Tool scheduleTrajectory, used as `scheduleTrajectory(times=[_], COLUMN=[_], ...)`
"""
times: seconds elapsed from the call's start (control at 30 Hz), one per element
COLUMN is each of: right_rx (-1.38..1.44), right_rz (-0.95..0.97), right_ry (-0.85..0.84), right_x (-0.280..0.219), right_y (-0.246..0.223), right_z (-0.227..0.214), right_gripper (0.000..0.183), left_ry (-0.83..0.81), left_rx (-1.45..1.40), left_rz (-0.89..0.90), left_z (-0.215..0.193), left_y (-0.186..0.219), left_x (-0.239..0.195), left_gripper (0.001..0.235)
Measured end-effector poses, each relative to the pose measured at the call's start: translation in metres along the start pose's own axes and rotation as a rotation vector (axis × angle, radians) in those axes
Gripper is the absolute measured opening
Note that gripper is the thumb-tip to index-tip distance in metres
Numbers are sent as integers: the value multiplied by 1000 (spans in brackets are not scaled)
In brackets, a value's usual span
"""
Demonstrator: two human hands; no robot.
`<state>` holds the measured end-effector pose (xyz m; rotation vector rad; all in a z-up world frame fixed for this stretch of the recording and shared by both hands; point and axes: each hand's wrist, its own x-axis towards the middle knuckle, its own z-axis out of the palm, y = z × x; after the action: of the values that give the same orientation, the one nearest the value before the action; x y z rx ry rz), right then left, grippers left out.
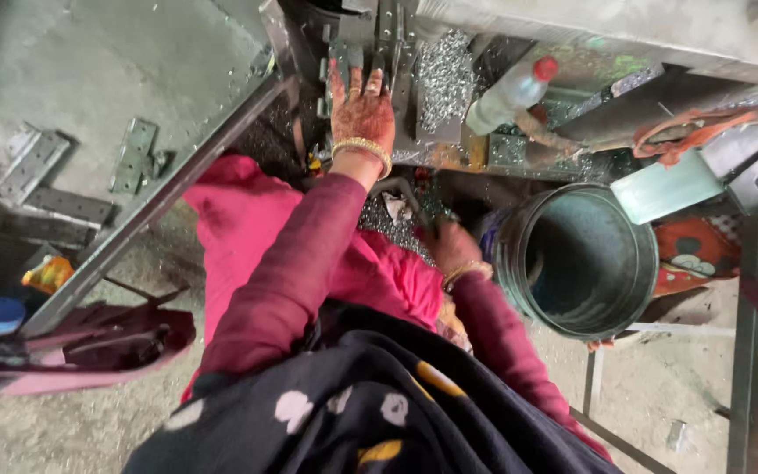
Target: The person assembles metal hinge plates by placing them into a press machine and then moving the finished parts into a metal container.
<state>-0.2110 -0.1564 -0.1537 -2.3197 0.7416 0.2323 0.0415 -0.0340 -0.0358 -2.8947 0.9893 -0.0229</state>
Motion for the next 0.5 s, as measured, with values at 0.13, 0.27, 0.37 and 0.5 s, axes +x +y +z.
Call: scheduleTrajectory(times=[0.13, 0.27, 0.37, 0.5], right_rx=[109, -25, -1, 142], right_rz=[-53, 51, 43, -78], right_ry=[44, -111, -80, 50], right_x=[-5, -7, -7, -8], right_y=[0, -13, -9, 1], right_z=[37, 1, -10, 37], right_gripper=[42, 42, 38, 35], left_ry=[131, -71, -93, 11], left_rx=[-117, -33, 48, -59], left_rz=[-17, 28, 6, 1], left_z=[-5, -23, -26, -30], left_y=[-1, -6, -2, 1], left_x=[-1, 2, 10, 15], left_gripper=[53, 46, 45, 49])
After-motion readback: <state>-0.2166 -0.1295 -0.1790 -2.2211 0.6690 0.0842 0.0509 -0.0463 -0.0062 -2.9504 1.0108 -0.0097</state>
